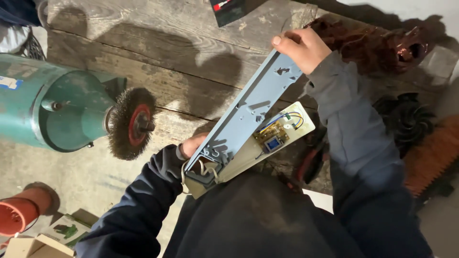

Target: Disassembling an electronic power strip housing to access internal components.

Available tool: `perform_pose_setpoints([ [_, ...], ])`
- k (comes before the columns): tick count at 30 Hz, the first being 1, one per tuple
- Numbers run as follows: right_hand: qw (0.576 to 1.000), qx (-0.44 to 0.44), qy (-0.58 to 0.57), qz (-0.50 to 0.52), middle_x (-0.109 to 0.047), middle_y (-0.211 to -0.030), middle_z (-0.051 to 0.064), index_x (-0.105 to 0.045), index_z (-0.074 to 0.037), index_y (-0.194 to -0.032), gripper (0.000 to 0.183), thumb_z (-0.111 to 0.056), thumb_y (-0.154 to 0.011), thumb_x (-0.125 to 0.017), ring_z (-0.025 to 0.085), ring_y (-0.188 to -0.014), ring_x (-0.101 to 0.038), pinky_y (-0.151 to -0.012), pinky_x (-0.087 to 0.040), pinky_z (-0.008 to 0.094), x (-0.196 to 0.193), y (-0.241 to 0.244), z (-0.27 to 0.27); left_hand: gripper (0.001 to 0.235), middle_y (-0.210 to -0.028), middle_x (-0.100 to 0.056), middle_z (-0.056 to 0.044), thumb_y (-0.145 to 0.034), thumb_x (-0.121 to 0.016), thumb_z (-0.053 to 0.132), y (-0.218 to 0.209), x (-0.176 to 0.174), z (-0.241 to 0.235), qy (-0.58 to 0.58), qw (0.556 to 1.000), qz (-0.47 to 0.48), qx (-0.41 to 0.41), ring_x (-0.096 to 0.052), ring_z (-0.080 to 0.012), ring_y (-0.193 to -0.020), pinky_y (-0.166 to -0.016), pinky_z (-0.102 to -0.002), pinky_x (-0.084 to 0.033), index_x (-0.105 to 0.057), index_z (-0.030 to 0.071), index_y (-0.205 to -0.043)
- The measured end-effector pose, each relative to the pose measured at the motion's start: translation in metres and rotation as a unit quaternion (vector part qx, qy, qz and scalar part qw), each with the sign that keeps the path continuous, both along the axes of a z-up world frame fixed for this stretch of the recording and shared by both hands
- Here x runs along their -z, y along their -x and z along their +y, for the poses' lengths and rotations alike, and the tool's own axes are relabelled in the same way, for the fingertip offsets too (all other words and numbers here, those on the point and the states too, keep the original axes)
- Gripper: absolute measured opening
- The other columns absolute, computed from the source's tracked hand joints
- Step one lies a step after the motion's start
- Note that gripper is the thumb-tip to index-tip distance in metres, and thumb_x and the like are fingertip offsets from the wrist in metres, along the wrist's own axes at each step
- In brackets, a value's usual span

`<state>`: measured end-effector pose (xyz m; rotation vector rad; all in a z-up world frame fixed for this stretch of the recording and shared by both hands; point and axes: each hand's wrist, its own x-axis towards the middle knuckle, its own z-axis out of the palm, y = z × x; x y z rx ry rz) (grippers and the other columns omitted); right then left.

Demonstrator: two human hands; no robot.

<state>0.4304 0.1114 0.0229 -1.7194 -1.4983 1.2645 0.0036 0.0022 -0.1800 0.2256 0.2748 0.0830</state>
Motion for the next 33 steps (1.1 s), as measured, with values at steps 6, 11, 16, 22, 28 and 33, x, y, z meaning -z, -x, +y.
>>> perform_pose_setpoints([
  [6,0.996,-0.029,-0.017,0.082,-0.066,-0.101,-0.001,-0.069,-0.002,-0.118,0.053,-0.051,-0.108,-0.054,0.007,-0.094,-0.057,-0.086,-0.047,0.028,0.008,0.000,0.000,0.050,-0.129,-0.069,-0.017,-0.108,-0.053,0.024,0.003,0.001,0.007,-0.069,0.994,0.086,0.013,-0.069,-0.0255,-0.113,-0.098,-0.039,-0.056,-0.054,-0.009,-0.145],
  [11,0.954,-0.036,0.014,0.298,-0.069,-0.113,0.001,-0.064,-0.005,-0.133,0.051,-0.046,-0.105,-0.055,0.011,-0.104,-0.065,-0.095,-0.052,0.029,-0.008,0.003,-0.002,0.050,-0.129,-0.070,-0.017,-0.112,-0.052,0.028,0.002,-0.024,0.016,-0.008,0.998,0.046,-0.046,-0.069,-0.0250,-0.114,-0.099,-0.039,-0.056,-0.053,-0.009,-0.146],
  [16,0.969,-0.005,0.009,0.245,-0.069,-0.116,0.004,-0.066,-0.004,-0.140,0.046,-0.032,-0.103,-0.060,0.012,-0.106,-0.064,-0.099,-0.051,0.029,-0.008,0.000,-0.007,0.065,-0.136,-0.066,-0.018,-0.106,-0.047,0.046,-0.017,-0.102,0.030,0.053,0.991,0.097,-0.080,-0.067,-0.0259,-0.121,-0.106,-0.039,-0.053,-0.050,-0.003,-0.148],
  [22,0.987,0.005,-0.020,0.160,-0.073,-0.114,0.005,-0.070,-0.001,-0.131,0.040,-0.024,-0.099,-0.061,0.013,-0.108,-0.068,-0.100,-0.053,0.029,0.007,0.003,-0.002,0.070,-0.143,-0.062,-0.020,-0.109,-0.048,0.049,-0.007,-0.076,0.026,0.060,0.996,0.039,-0.056,-0.063,-0.0286,-0.126,-0.109,-0.043,-0.049,-0.046,-0.003,-0.154],
  [28,0.939,0.049,0.077,0.333,-0.075,-0.105,0.007,-0.072,0.001,-0.122,0.049,-0.042,-0.103,-0.058,0.017,-0.095,-0.072,-0.088,-0.057,0.033,0.016,0.009,0.000,0.070,-0.146,-0.061,-0.015,-0.105,-0.048,0.050,-0.005,-0.069,0.024,0.076,0.995,0.051,-0.040,-0.062,-0.0259,-0.130,-0.112,-0.042,-0.048,-0.045,0.001,-0.154],
  [33,0.854,0.228,0.156,0.441,-0.076,-0.095,0.006,-0.073,-0.006,-0.105,0.056,-0.058,-0.100,-0.052,0.018,-0.088,-0.075,-0.085,-0.060,0.035,0.041,0.009,0.000,0.068,-0.147,-0.060,-0.016,-0.108,-0.049,0.048,0.001,-0.054,0.021,0.040,0.998,0.019,-0.047,-0.061,-0.0263,-0.131,-0.112,-0.042,-0.047,-0.045,-0.001,-0.154],
])
